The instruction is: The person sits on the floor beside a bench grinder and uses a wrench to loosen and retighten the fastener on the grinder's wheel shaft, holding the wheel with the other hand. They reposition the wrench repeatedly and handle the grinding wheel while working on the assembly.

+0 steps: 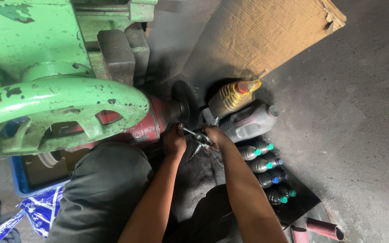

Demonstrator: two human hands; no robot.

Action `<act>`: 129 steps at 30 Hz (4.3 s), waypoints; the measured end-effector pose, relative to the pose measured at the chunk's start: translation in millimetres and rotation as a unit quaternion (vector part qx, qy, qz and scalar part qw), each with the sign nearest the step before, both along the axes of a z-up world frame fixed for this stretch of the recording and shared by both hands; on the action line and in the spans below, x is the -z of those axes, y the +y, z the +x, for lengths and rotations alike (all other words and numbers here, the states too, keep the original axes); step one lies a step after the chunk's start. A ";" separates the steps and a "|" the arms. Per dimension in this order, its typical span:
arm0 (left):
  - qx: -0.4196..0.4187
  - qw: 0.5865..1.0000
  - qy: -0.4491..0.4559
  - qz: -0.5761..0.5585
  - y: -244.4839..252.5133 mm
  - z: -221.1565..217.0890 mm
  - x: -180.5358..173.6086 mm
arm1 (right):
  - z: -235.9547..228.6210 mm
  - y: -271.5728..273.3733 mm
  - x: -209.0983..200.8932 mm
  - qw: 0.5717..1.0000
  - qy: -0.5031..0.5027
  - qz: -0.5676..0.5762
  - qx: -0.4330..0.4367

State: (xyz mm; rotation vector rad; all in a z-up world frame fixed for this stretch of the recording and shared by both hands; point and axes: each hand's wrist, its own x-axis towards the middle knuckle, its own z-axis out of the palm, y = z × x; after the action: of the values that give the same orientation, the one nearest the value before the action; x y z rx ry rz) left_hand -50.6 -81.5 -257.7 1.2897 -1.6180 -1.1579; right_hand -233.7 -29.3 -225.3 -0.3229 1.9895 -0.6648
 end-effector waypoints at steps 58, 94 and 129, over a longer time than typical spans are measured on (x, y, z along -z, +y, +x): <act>0.144 0.972 -0.182 0.030 23.4 -6.3 38.6 | 11.1 29.1 -67.4 0.946 0.254 -0.005 -0.201; -0.004 0.723 0.469 0.508 81.1 -85.4 90.4 | 45.5 35.1 -98.2 0.892 0.313 -0.030 -0.324; 0.198 0.954 -0.172 0.142 13.7 -38.8 83.0 | 144.4 56.3 -13.4 0.903 -0.140 -0.106 0.393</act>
State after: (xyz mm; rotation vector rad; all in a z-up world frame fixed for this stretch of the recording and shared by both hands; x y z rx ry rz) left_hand -89.5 -67.8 -340.7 1.4498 -2.0948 -1.5155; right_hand -89.3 27.0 -211.9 0.4691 1.7275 -1.3536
